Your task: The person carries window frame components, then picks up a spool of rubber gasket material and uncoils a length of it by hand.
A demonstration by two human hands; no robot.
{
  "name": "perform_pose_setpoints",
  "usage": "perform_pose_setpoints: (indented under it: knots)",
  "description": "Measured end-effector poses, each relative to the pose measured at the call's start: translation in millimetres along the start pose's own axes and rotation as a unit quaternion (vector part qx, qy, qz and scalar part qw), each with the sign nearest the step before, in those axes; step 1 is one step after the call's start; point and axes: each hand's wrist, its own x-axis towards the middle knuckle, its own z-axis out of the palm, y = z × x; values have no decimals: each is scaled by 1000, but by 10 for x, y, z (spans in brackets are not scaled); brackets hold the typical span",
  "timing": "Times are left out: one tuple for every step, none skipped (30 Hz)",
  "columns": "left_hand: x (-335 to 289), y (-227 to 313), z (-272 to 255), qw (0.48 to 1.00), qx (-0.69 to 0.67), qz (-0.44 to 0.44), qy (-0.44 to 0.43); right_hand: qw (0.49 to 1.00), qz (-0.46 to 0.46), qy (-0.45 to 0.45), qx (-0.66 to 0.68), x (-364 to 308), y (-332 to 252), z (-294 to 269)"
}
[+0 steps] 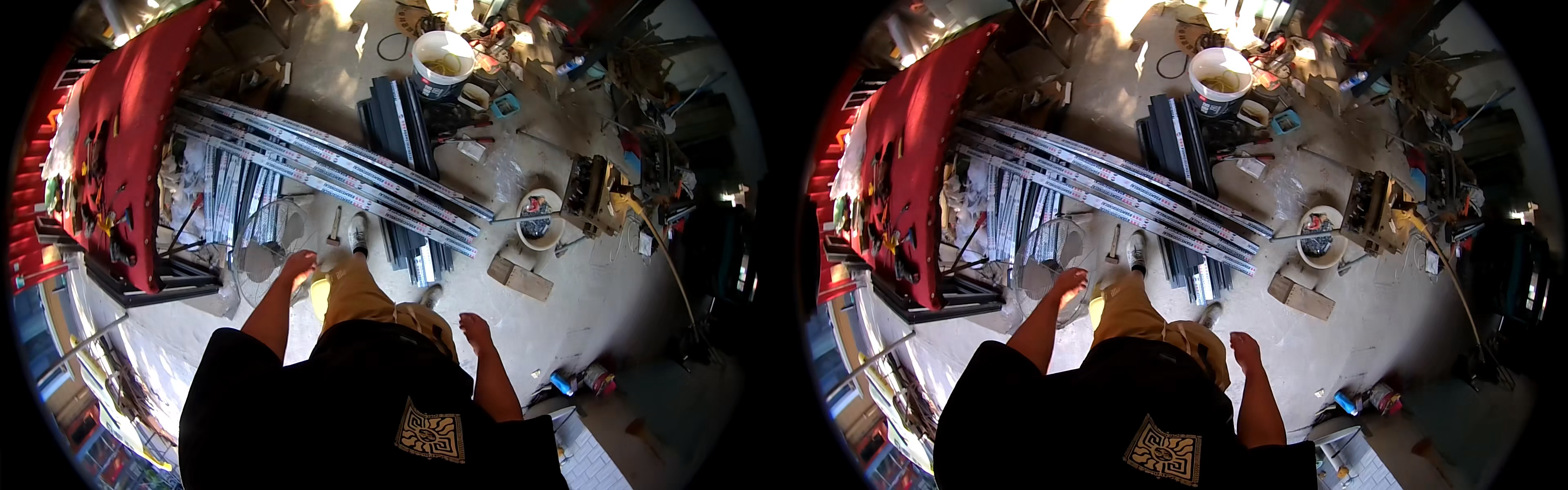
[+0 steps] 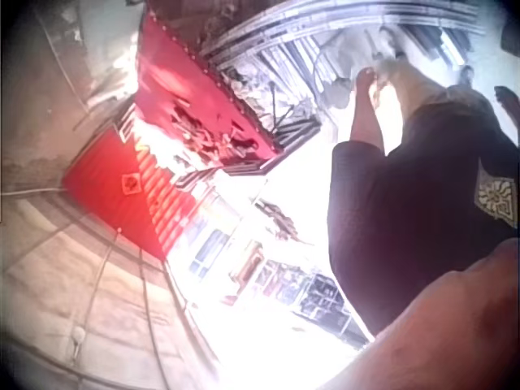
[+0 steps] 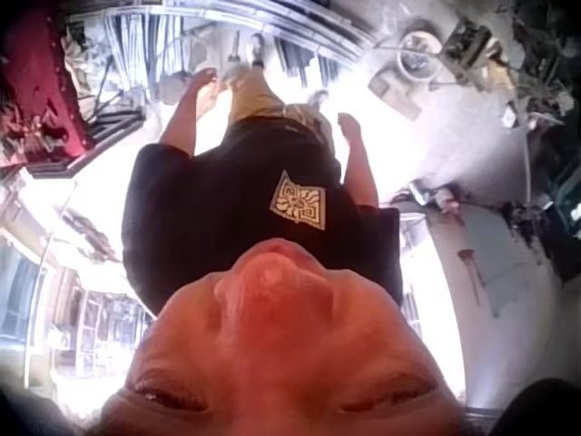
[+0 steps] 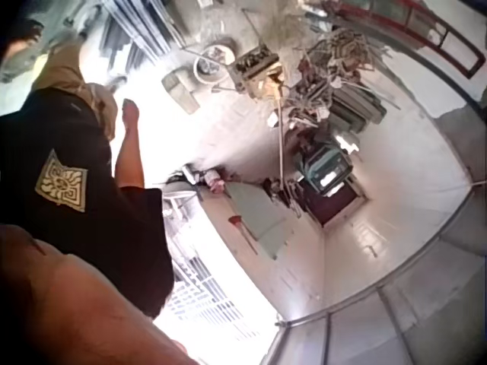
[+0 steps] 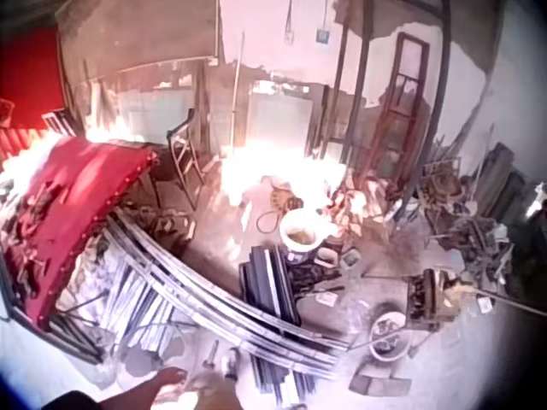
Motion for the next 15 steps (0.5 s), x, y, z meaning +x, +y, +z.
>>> perform_pose_setpoints:
  knots:
    - [-117,-166,88,1000,-2,-14,-3,998,-59,10,-4,-202,-65,15]
    - [-188,-128,480,990,120,-7,68,995,-79,37,-56,-422,-66,-69]
    - [395,1169,98,988,110,76,80,980,-192,34,-37,323,-1239,456]
    - [375,1067,262,977,174,66,107,980,-192,22,-46,151,-1411,388]
    - [336,1047,505,960,242,60,124,980,-192,16,-52,6,-1525,281]
    - [241,1021,630,970,212,56,106,982,-182,18,-53,-73,-1548,211]
    - [216,1029,737,977,182,59,90,977,-196,21,-82,-42,-1582,138]
    - [167,978,873,978,180,58,90,971,-210,23,-111,-23,-1599,38]
    - [122,948,894,977,184,62,94,970,-216,21,-106,52,-1648,-2]
    - [52,823,877,978,170,83,87,969,-215,25,-121,129,-1677,-57]
    - [-29,682,871,979,158,103,79,967,-215,29,-134,178,-1678,-112]
    - [-96,585,812,986,144,59,60,963,-240,41,-118,239,-1669,-153]
    - [-205,395,1002,977,186,11,100,966,-227,43,-119,260,-1615,-303]
    - [-356,186,1142,985,133,29,103,967,-223,50,-114,280,-1532,-403]
    - [-514,-16,1139,981,160,15,110,967,-225,53,-108,313,-1478,-478]
